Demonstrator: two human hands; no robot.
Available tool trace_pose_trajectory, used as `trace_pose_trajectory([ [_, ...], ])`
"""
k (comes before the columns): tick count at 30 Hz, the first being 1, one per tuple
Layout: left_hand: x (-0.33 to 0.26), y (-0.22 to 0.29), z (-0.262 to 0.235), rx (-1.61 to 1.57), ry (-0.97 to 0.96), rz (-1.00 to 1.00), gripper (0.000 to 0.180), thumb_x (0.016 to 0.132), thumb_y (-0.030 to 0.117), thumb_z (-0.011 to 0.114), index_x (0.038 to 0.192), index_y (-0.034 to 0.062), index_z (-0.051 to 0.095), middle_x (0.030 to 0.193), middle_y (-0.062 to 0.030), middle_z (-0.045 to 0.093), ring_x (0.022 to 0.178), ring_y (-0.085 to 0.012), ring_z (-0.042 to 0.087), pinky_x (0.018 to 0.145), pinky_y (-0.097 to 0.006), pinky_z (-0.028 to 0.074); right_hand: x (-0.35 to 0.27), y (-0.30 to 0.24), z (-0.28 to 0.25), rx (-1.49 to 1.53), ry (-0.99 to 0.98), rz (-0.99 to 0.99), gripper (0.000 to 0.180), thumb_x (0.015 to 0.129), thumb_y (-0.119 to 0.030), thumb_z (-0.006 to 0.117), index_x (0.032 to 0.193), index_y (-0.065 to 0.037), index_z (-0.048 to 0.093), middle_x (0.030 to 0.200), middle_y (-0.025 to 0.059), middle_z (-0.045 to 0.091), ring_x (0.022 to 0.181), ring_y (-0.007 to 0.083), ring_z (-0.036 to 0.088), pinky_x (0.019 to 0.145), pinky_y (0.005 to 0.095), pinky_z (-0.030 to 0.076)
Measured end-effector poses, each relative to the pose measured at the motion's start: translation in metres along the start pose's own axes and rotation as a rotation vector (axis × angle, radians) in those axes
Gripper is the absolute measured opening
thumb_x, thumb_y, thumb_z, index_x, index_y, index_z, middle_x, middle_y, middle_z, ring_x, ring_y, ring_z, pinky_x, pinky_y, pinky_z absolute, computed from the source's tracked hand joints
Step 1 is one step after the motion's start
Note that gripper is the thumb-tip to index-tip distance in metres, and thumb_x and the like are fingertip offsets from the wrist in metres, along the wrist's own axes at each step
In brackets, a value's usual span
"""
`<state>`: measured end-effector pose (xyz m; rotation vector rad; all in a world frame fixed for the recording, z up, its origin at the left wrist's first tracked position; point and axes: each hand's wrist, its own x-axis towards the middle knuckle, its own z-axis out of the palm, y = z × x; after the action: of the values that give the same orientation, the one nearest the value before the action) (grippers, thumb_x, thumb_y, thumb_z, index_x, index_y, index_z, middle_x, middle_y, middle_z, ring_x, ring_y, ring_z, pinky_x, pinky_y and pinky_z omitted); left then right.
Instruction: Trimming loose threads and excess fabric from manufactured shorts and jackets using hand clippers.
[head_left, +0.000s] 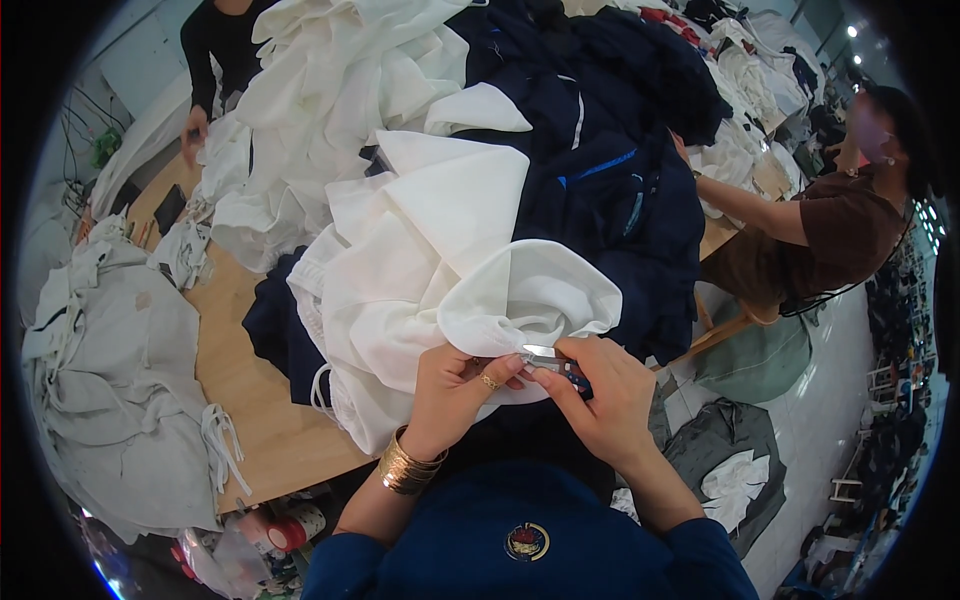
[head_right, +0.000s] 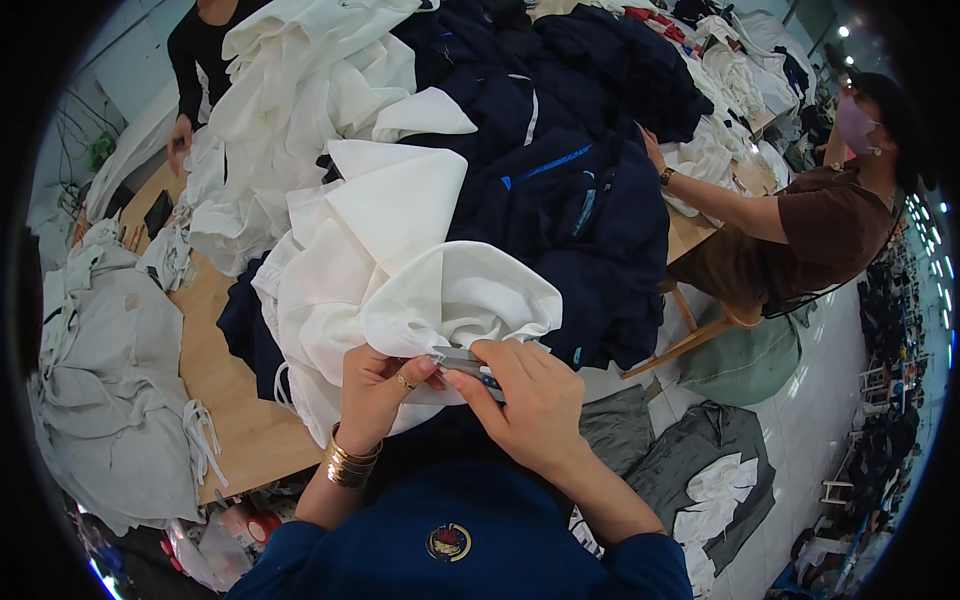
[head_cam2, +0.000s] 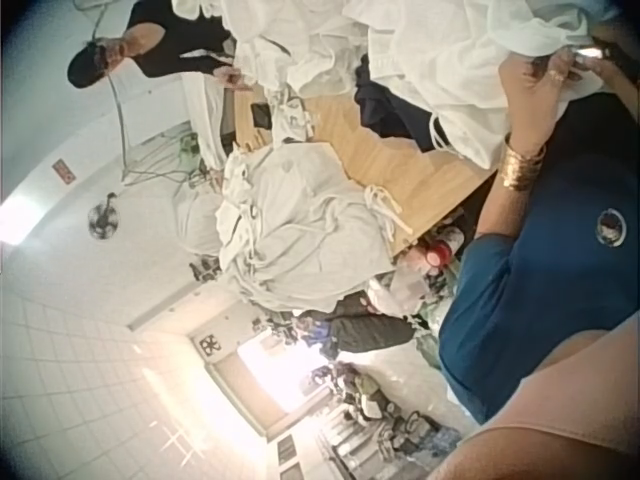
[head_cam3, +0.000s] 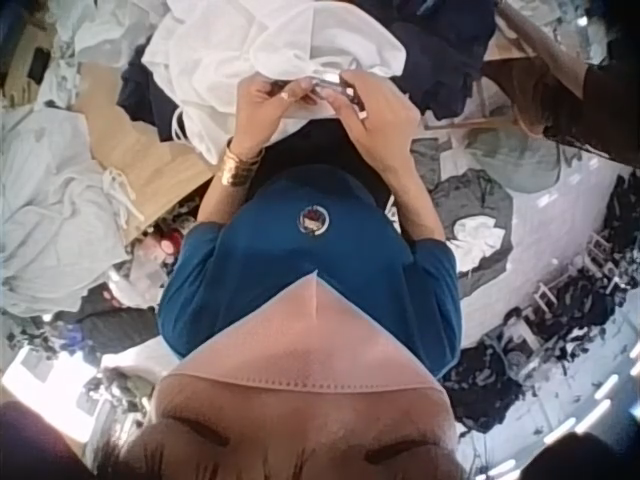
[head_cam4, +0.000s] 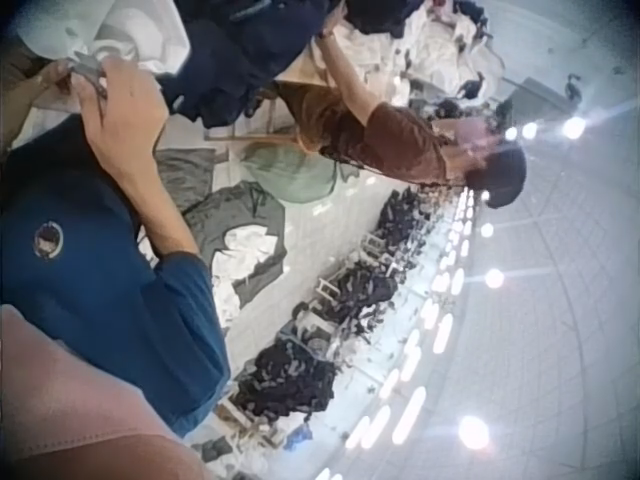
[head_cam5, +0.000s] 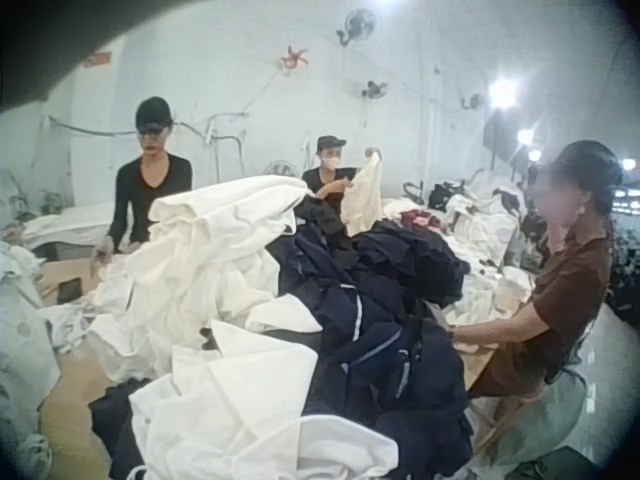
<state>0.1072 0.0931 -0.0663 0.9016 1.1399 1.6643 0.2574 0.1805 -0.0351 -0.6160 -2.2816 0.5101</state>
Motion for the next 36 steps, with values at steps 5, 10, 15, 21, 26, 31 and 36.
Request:
trace_pose_trajectory([
  [5, 0.002, 0.001, 0.002, -0.032, 0.0, -0.011, 0.017, 0.086, 0.004, 0.062, 0.1, -0.0048, 0.062, 0.087, -0.0096, 0.066, 0.077, -0.0145, 0.064, 0.067, -0.026, 0.053, -0.001, 0.001, -0.001, 0.0, 0.002, -0.006, 0.024, 0.076, -0.022, 0.071, 0.088, -0.005, 0.06, 0.07, 0.0053, 0.06, 0.058, 0.0197, 0.056, 0.051, 0.0285, 0.041],
  [10, 0.001, 0.001, 0.001, 0.019, 0.01, -0.004, 0.016, 0.086, 0.004, 0.062, 0.1, -0.0046, 0.063, 0.086, -0.0097, 0.067, 0.076, -0.0143, 0.064, 0.067, -0.026, 0.053, -0.001, 0.0, 0.001, -0.013, 0.009, -0.001, 0.024, 0.076, -0.022, 0.071, 0.088, -0.005, 0.06, 0.07, 0.0052, 0.06, 0.057, 0.0196, 0.056, 0.051, 0.0283, 0.041],
  [15, 0.002, 0.0, 0.002, 0.005, 0.009, -0.006, 0.017, 0.086, 0.004, 0.062, 0.1, -0.0045, 0.063, 0.086, -0.0096, 0.067, 0.075, -0.0142, 0.064, 0.067, -0.026, 0.053, -0.002, 0.0, 0.004, 0.006, 0.022, 0.028, 0.022, 0.076, -0.022, 0.071, 0.086, -0.005, 0.061, 0.07, 0.0053, 0.06, 0.056, 0.0197, 0.055, 0.05, 0.0284, 0.041],
  [21, 0.001, 0.0, 0.0, -0.009, 0.01, -0.005, 0.018, 0.086, 0.004, 0.063, 0.101, -0.0046, 0.063, 0.087, -0.0096, 0.067, 0.076, -0.0141, 0.064, 0.066, -0.025, 0.053, -0.001, 0.006, 0.002, 0.035, 0.009, -0.019, 0.022, 0.074, -0.022, 0.073, 0.084, -0.005, 0.063, 0.067, 0.0053, 0.06, 0.053, 0.0189, 0.054, 0.048, 0.0279, 0.041],
  [26, 0.001, 0.0, -0.002, -0.024, -0.034, -0.022, 0.019, 0.086, 0.004, 0.062, 0.103, -0.005, 0.062, 0.09, -0.0102, 0.066, 0.078, -0.0147, 0.064, 0.067, -0.026, 0.053, 0.006, -0.002, -0.004, 0.39, 0.067, 0.189, 0.022, 0.07, -0.014, 0.075, 0.089, -0.008, 0.065, 0.072, 0.0033, 0.059, 0.053, 0.0165, 0.054, 0.047, 0.0258, 0.041],
  [31, -0.001, -0.002, -0.002, -0.09, -0.071, -0.114, 0.021, 0.088, 0.006, 0.06, 0.106, -0.0053, 0.06, 0.092, -0.0115, 0.066, 0.079, -0.0161, 0.065, 0.069, -0.028, 0.054, 0.003, 0.013, 0.011, 0.154, 0.048, -0.12, 0.019, 0.07, -0.003, 0.071, 0.087, -0.007, 0.065, 0.067, 0.0036, 0.053, 0.051, 0.0109, 0.049, 0.046, 0.0227, 0.037],
  [36, -0.001, 0.008, 0.008, -0.057, 0.03, -0.112, 0.02, 0.089, 0.007, 0.058, 0.105, -0.0052, 0.057, 0.093, -0.0121, 0.065, 0.078, -0.0156, 0.064, 0.069, -0.028, 0.055, 0.004, 0.018, 0.003, 0.321, 0.138, 0.131, 0.016, 0.071, -0.002, 0.068, 0.086, -0.005, 0.061, 0.067, 0.0032, 0.053, 0.052, 0.0108, 0.048, 0.048, 0.0206, 0.036],
])
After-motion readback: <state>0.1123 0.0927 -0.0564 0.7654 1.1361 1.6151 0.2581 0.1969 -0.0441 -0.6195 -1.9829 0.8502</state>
